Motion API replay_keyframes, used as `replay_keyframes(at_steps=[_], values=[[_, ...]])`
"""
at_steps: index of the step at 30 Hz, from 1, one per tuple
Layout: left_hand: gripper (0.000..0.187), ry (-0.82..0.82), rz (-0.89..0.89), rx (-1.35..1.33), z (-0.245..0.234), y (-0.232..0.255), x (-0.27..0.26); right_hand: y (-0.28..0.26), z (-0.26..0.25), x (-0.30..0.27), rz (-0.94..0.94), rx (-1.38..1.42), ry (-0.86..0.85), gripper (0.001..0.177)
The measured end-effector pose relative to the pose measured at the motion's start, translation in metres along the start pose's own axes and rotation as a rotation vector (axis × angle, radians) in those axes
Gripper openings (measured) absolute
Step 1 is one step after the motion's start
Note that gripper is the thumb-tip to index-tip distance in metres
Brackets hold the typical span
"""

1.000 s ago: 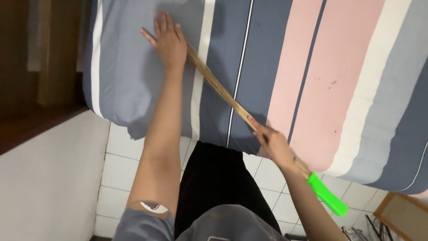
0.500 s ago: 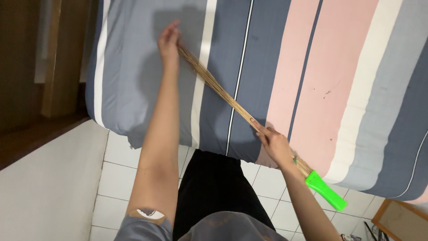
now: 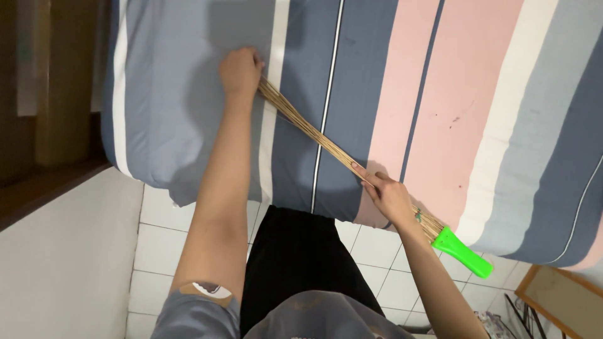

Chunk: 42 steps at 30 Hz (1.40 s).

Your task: Arranging pillows and sweeping a bedsheet using a broom.

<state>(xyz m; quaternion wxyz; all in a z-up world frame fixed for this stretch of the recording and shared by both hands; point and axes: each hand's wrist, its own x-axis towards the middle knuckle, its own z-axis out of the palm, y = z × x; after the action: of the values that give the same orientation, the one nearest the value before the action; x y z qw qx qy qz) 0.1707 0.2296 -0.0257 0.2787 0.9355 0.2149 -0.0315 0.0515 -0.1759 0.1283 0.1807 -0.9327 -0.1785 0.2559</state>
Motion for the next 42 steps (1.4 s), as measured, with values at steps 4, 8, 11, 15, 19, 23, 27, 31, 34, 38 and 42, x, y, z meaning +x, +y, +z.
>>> replay_keyframes(at_steps=[4, 8, 11, 15, 19, 23, 27, 31, 34, 38, 42], values=[[0.011, 0.176, -0.080, -0.014, 0.045, -0.050, 0.041, 0.009, 0.005, -0.003, -0.052, -0.027, 0.036, 0.045], [0.009, 0.728, -0.175, -0.504, 0.017, -0.070, 0.072, 0.043, 0.040, -0.013, -0.093, -0.007, 0.049, 0.042], [0.010, 0.855, -0.247, -0.782, -0.023, -0.074, 0.086, 0.029, 0.040, -0.012, -0.163, -0.010, 0.048, 0.045], [0.013, 0.898, 0.019, -0.379, 0.001, -0.125, 0.107, 0.001, 0.036, 0.008, -0.184, 0.046, 0.057, 0.050], [0.033, 0.629, 0.138, -0.666, -0.041, -0.002, 0.004, -0.007, 0.050, 0.042, -0.294, 0.038, 0.158, 0.051], [0.021, 0.351, 0.096, -1.071, -0.016, 0.060, -0.102, -0.025, 0.063, 0.082, -0.258, 0.021, 0.118, 0.051], [0.017, 0.178, -0.173, -1.322, 0.021, 0.086, -0.189, -0.031, 0.076, 0.104, -0.346, -0.063, 0.205, 0.069], [0.018, 0.199, -0.201, -1.288, 0.040, 0.073, -0.225, -0.018, 0.066, 0.068, -0.344, -0.185, 0.420, 0.082], [0.019, 0.223, -0.274, -1.241, 0.028, 0.065, -0.233, 0.019, 0.091, 0.043, -0.295, -0.235, 0.419, 0.075], [0.019, 0.249, -0.228, -1.220, -0.008, 0.073, -0.226, 0.010, 0.105, 0.040, -0.172, -0.208, 0.304, 0.054], [0.020, 0.274, -0.074, -1.262, -0.029, 0.094, -0.219, -0.014, 0.145, 0.045, -0.148, -0.195, 0.092, 0.017]])
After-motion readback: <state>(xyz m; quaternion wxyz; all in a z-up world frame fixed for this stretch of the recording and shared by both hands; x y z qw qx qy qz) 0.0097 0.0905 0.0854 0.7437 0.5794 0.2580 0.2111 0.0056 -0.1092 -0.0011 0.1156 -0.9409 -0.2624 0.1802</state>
